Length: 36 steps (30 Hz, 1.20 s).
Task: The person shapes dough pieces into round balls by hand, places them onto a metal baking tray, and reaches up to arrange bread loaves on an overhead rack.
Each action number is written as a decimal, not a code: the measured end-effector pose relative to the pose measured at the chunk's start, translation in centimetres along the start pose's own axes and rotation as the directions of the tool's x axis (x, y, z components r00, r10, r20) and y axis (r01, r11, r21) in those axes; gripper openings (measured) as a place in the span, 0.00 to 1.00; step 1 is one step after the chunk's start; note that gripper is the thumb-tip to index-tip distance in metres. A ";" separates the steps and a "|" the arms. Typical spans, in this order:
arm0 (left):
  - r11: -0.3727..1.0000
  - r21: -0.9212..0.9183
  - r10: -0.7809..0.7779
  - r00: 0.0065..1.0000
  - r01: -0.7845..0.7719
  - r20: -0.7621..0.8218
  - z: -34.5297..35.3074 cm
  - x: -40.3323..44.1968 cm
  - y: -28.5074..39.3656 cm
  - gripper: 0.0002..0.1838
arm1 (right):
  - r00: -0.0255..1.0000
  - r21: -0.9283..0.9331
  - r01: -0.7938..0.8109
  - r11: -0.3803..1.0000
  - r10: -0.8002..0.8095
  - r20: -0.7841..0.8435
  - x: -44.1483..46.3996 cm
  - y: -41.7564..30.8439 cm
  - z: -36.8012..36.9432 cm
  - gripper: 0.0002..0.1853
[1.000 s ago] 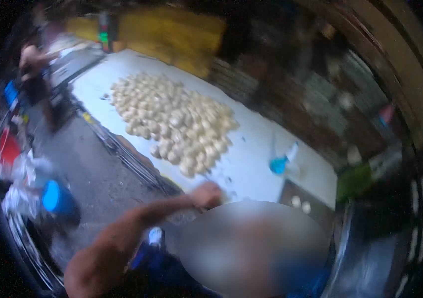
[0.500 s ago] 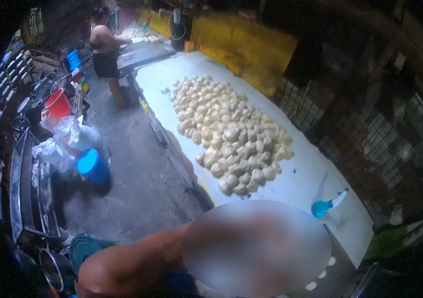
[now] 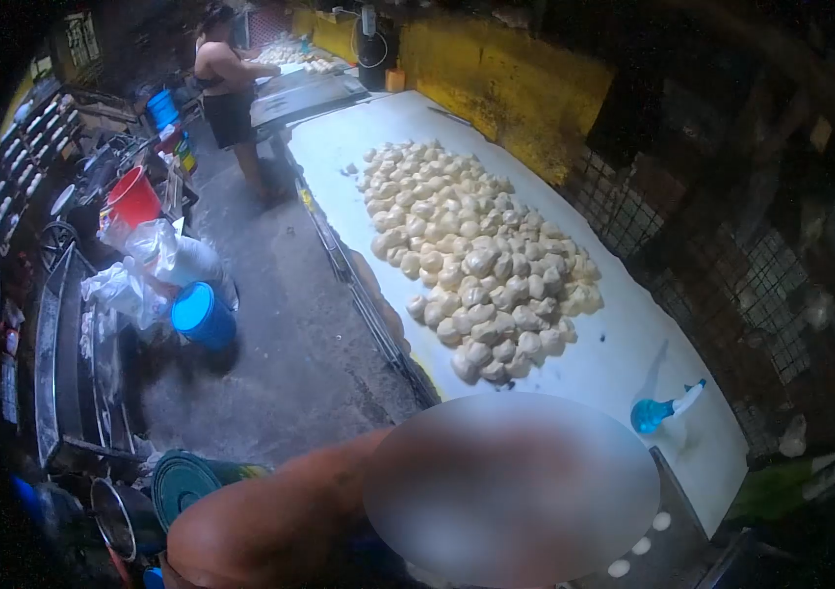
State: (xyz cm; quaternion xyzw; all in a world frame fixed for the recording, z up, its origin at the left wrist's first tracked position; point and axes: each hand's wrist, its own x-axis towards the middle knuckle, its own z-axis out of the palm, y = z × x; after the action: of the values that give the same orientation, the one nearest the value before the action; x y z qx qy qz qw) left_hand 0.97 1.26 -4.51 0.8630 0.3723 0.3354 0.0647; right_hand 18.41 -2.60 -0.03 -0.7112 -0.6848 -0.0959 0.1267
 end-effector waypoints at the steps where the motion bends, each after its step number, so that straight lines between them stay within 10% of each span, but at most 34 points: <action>1: 0.999 -0.023 0.038 0.999 -0.038 -0.004 -0.1 -0.5 0.3 0.11 | 0.999 -0.022 0.017 1.000 -0.016 0.044 -0.6 -0.4 -0.9 0.14; 9: 1.000 -0.023 -0.013 0.994 0.011 -0.106 0.2 3.5 -1.8 0.11 | 0.999 0.000 0.006 1.000 -0.006 0.035 4.5 3.4 1.7 0.18; 14: 0.997 0.048 0.047 0.993 -0.053 0.111 4.2 2.2 -0.8 0.09 | 0.999 0.017 0.011 1.000 -0.011 0.036 3.2 1.2 1.4 0.19; 19: 0.979 0.090 0.192 0.977 -0.183 -0.093 -6.1 1.6 0.2 0.09 | 0.997 0.192 -0.044 0.980 0.031 0.070 -0.3 2.7 -1.0 0.20; 20: 0.984 -0.149 0.079 0.985 -0.101 -0.151 -6.3 2.8 0.0 0.08 | 0.998 0.052 -0.057 0.997 0.056 0.011 0.7 3.5 -0.9 0.20; 36: 0.999 -0.035 0.036 0.999 -0.035 0.031 -1.8 5.7 -3.3 0.12 | 0.999 -0.069 0.026 0.997 -0.029 -0.042 6.5 2.2 2.1 0.20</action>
State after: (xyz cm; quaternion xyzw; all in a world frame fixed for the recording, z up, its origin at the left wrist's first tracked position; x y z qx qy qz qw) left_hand 0.71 7.23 -1.26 0.8732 0.3502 0.3294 0.0797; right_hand 20.80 4.18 -0.11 -0.7034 -0.6880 -0.1361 0.1158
